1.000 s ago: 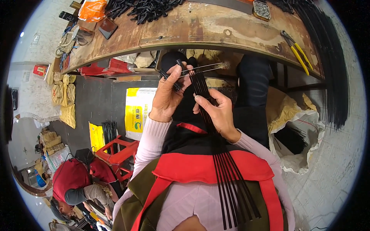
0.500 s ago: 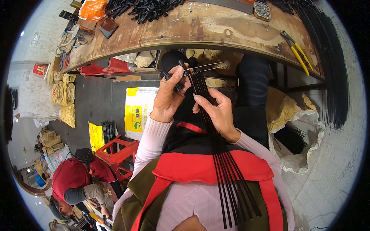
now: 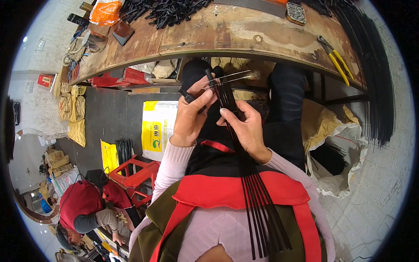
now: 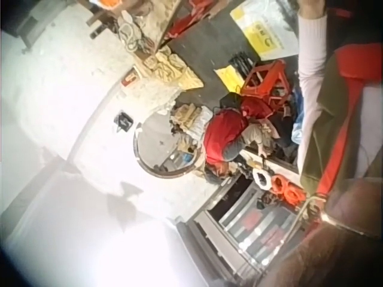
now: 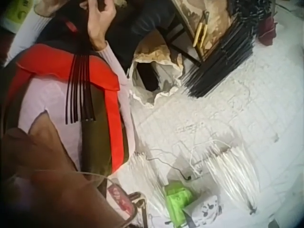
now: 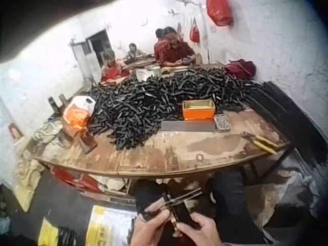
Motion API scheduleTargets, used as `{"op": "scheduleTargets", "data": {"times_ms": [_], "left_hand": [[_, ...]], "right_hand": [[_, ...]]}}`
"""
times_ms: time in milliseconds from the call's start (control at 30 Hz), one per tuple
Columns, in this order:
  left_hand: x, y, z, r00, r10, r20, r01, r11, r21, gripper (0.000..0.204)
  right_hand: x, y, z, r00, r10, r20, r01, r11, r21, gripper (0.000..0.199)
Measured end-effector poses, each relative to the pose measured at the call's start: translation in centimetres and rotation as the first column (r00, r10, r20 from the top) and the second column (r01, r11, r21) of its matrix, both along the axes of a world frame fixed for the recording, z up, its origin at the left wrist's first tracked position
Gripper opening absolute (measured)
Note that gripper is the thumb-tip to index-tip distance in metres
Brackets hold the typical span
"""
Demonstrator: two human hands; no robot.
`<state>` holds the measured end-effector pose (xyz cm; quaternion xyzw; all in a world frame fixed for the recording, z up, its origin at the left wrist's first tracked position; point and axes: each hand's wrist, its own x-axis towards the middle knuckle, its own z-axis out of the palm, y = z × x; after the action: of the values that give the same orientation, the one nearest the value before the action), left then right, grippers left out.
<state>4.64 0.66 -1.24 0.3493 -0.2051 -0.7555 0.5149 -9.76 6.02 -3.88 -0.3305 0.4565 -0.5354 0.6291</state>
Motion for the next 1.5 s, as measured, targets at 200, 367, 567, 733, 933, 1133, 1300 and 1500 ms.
{"op": "scheduleTargets", "data": {"times_ms": [200, 367, 567, 733, 933, 1133, 1300, 1500], "left_hand": [[0.7, 0.1, -0.5, 0.98, -0.012, 0.196, 0.024, 0.998, -0.058, 0.037], [0.8, 0.0, -0.3, 0.987, -0.051, 0.15, 0.066, 0.993, -0.101, 0.037], [1.3, -0.3, -0.3, 0.982, -0.106, 0.154, 0.122, 0.987, -0.1, 0.037], [1.5, -0.3, -0.7, 0.986, -0.155, 0.054, 0.158, 0.985, -0.062, 0.04], [1.4, -0.3, -1.8, 0.982, -0.186, 0.008, 0.186, 0.981, 0.057, 0.036], [2.0, -0.7, -1.7, 0.95, -0.302, 0.083, 0.308, 0.949, -0.069, 0.038], [1.7, -0.1, -1.1, 0.946, -0.309, 0.097, 0.318, 0.942, -0.108, 0.041], [0.6, -3.5, 2.6, 0.987, -0.049, 0.151, 0.092, 0.951, -0.295, 0.05]], "right_hand": [[-0.5, -0.5, 0.5, 0.989, 0.098, -0.112, -0.099, 0.995, 0.001, 0.02], [-0.6, -1.2, 2.0, 0.999, 0.039, -0.035, -0.041, 0.998, -0.053, 0.02], [-1.5, -2.1, 1.5, 0.984, 0.156, 0.084, -0.158, 0.987, 0.015, 0.024], [-1.8, -2.5, 1.1, 0.953, 0.227, 0.201, -0.241, 0.969, 0.046, 0.026], [-1.9, -2.3, 0.7, 0.964, 0.212, 0.158, -0.223, 0.973, 0.051, 0.026], [-2.5, -3.1, 0.5, 0.906, 0.263, 0.332, -0.3, 0.952, 0.065, 0.032], [-2.2, -2.9, 1.1, 0.925, 0.31, 0.221, -0.324, 0.945, 0.031, 0.034], [-2.1, -2.9, 0.8, 0.918, 0.332, 0.215, -0.335, 0.942, -0.024, 0.036]]}}
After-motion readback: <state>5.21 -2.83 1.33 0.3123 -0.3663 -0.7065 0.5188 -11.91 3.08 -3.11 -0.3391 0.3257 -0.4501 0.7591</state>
